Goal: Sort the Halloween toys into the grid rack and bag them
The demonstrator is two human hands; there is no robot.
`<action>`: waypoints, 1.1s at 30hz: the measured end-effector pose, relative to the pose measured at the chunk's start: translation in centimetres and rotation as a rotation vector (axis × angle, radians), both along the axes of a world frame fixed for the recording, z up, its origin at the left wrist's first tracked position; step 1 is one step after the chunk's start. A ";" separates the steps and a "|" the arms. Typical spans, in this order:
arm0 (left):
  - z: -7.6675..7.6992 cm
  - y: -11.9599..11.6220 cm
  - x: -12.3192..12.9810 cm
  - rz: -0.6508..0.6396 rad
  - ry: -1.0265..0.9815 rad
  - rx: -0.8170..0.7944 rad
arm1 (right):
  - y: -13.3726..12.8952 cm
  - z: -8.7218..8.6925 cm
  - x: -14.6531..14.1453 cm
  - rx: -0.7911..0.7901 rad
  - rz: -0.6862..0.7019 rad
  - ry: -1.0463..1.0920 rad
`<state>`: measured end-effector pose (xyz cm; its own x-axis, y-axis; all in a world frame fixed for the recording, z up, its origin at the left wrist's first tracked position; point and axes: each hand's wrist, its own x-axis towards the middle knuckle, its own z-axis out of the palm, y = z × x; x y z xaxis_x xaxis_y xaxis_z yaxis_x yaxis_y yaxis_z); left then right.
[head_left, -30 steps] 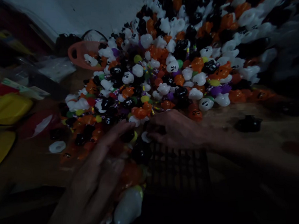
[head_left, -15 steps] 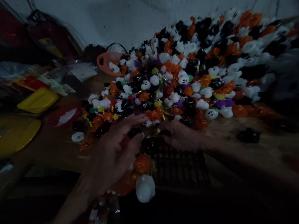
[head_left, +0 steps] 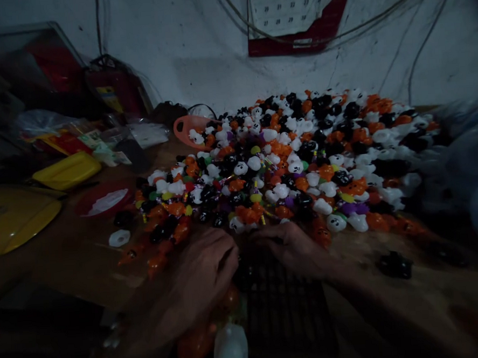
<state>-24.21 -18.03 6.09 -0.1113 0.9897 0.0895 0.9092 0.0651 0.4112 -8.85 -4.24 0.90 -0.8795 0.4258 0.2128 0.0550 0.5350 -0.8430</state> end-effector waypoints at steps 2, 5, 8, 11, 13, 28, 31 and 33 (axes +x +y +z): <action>-0.3 0.1 -0.2 0.004 -0.007 0.007 | 1.9 0.5 0.6 0.165 -0.157 -0.066; -0.5 0.2 -0.2 0.007 -0.021 -0.012 | 4.8 1.3 0.2 0.483 -0.345 -0.165; -0.3 0.2 -0.1 0.011 -0.022 -0.029 | 6.8 2.6 -2.0 0.701 -0.308 -0.157; -0.2 -0.1 -0.1 0.028 -0.014 -0.056 | 8.0 4.3 -5.2 0.914 -0.222 -0.154; -0.2 -0.2 -0.2 0.033 -0.013 -0.086 | 8.6 5.4 -6.9 1.016 -0.129 -0.224; -0.4 0.2 -0.2 0.054 -0.062 -0.117 | 8.3 5.1 -13.5 1.108 0.019 -0.403; 0.1 0.3 -0.1 0.046 -0.050 -0.145 | 7.9 3.9 -14.7 1.098 0.018 -0.428; 0.3 0.3 0.0 0.034 -0.041 -0.147 | 7.8 3.6 -14.7 1.081 0.016 -0.439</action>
<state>-24.22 -17.76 6.42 -0.1460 0.9874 -0.0613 0.8882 0.1582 0.4315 -23.54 3.60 4.52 -0.9712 0.1970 0.1343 0.2156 0.9661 0.1422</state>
